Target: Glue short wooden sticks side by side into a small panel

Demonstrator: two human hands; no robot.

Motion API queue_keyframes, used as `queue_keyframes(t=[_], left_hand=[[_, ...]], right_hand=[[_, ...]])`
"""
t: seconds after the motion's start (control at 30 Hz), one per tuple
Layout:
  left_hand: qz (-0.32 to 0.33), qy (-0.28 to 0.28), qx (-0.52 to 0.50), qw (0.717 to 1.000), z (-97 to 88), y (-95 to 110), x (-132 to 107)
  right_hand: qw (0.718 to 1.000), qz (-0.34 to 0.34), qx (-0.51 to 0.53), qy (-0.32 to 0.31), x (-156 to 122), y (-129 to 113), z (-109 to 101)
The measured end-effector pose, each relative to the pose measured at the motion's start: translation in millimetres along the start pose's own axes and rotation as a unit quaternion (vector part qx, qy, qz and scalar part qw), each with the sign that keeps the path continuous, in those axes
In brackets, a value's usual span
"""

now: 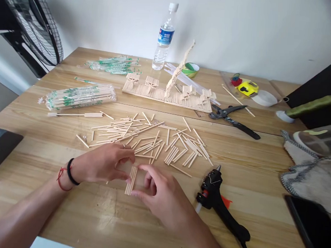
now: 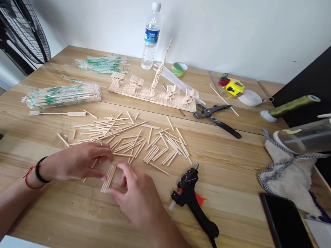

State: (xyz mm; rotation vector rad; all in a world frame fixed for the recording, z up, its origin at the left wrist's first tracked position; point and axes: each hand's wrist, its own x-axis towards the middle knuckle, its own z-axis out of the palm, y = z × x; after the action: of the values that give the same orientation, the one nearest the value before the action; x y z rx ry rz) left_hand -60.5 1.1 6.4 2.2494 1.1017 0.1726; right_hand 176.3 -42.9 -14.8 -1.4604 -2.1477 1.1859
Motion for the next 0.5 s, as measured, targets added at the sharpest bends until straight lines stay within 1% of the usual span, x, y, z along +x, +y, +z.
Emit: queue_keyframes(t=[0.1,0.27,0.5], left_hand=[[-0.012,0.003,0.024,1.000,7.0,4,-4],[0.013,0.009,0.056,0.998,12.1,9,-4],[-0.002,-0.007,0.049,0.999,11.6,14,-3]], right_hand=[[1.000,0.008,-0.017,-0.013,-2,0,0],[0.999,0.022,-0.014,-0.042,-3,2,-1],[0.999,-0.020,-0.036,-0.005,-4,7,6]])
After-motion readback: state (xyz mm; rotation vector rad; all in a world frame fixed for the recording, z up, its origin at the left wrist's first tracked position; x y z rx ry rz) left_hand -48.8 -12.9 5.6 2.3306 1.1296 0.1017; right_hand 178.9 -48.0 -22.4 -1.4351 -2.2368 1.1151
